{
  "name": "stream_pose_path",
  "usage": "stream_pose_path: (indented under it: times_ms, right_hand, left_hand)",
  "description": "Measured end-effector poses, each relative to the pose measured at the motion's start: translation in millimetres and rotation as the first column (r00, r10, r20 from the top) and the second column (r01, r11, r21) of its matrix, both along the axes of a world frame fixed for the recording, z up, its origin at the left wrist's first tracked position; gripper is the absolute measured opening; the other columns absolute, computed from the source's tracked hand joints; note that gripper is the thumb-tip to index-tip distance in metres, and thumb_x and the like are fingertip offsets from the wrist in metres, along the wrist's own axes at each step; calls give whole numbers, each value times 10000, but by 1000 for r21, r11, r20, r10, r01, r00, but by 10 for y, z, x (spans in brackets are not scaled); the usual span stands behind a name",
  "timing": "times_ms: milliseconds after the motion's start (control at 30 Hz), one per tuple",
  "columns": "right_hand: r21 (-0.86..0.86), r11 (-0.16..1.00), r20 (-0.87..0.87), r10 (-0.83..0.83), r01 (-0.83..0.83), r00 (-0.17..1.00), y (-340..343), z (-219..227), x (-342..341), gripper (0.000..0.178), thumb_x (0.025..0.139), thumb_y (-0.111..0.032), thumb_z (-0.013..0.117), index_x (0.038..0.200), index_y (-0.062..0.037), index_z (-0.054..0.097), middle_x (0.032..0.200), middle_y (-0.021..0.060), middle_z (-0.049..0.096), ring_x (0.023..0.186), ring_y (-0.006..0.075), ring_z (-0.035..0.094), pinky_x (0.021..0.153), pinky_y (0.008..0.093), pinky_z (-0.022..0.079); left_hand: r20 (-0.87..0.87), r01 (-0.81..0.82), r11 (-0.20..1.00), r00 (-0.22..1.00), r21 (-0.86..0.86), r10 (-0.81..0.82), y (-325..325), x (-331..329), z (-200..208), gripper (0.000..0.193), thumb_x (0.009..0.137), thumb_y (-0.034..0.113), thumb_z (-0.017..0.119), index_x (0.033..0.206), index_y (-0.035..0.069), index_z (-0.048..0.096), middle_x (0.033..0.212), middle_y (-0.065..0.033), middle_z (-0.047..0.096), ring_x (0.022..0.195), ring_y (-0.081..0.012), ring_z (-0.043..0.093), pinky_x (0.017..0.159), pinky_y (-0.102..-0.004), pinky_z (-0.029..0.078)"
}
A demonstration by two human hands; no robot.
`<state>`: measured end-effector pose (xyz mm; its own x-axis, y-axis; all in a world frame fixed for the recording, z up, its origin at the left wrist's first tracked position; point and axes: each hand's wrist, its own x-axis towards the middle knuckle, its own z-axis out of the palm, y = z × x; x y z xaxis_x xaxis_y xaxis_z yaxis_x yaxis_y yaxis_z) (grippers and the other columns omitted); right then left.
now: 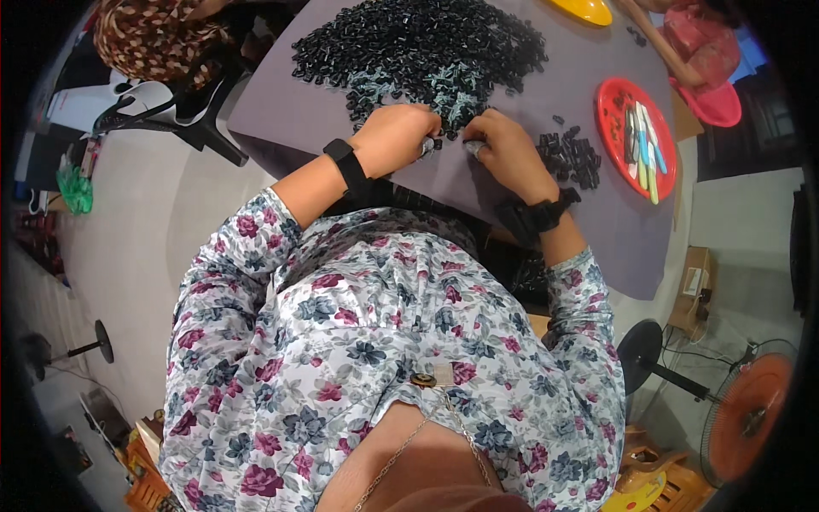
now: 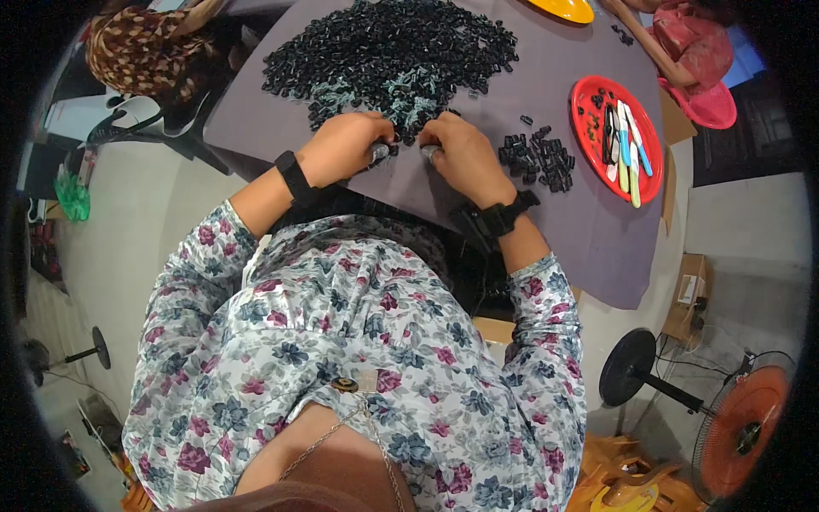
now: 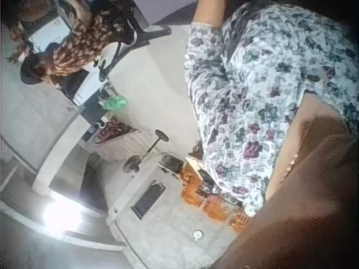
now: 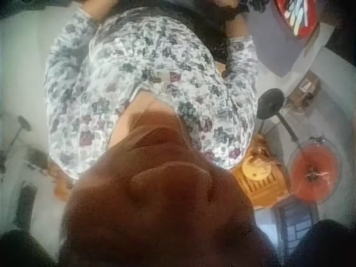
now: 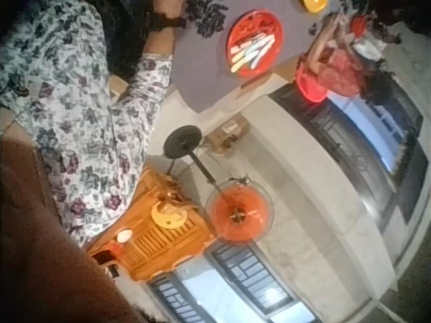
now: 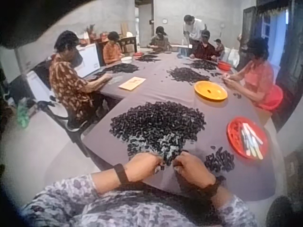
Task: Assembling small black plastic components by hand at a table.
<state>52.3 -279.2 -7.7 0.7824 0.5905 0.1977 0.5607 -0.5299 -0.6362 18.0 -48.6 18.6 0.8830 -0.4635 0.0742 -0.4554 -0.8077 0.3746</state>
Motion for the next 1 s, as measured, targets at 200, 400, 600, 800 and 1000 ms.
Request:
stream_pose_path:
  times_ms: [200, 400, 600, 800, 1000]
  right_hand:
    - [18, 1000, 85, -10, 8, 996, -19, -32, -18, 258, 738, 65, 615, 976, -18, 671, 985, 139, 621, 980, 349, 620, 825, 411, 504]
    - [237, 970, 6, -55, 52, 998, -62, 63, -98, 167, 780, 4, 660, 946, -12, 670, 911, 113, 664, 823, 265, 664, 744, 350, 526]
    - [296, 947, -259, -48, 126, 965, -126, 46, -99, 226, 810, 13, 641, 1033, 8, 677, 905, 35, 691, 801, 86, 627, 707, 243, 488]
    - [498, 842, -351, -23, 207, 936, -205, -85, -101, 141, 860, 15, 659, 998, 10, 688, 838, -8, 686, 735, 49, 607, 657, 218, 493]
    - [470, 856, -374, -30, 217, 927, -222, -87, -156, 135, 858, 10, 666, 992, 1, 681, 826, -11, 676, 746, 48, 612, 660, 213, 485]
  left_hand:
    - [36, 20, 1000, 999, 10, -21, 31, 44, -76, 320, 755, -44, 605, 1044, 51, 705, 1039, -148, 678, 1001, -371, 651, 850, -456, 525]
    - [-32, -53, 989, 998, -141, 49, 107, 29, -32, 342, 748, -52, 603, 1062, 44, 698, 1052, -150, 677, 997, -381, 648, 867, -451, 526]
    - [51, 65, 998, 997, -16, -64, -12, 39, -22, 326, 750, -32, 637, 1062, 41, 696, 1048, -153, 674, 965, -388, 656, 836, -454, 534]
    - [41, 62, 996, 997, 70, -65, -50, 45, 72, 320, 748, -23, 659, 1058, 46, 701, 1042, -144, 662, 967, -372, 660, 821, -460, 536]
    - [3, 107, 989, 994, 104, -108, -71, 48, 65, 283, 745, -22, 664, 1016, 50, 697, 1039, -127, 653, 963, -364, 659, 813, -455, 534]
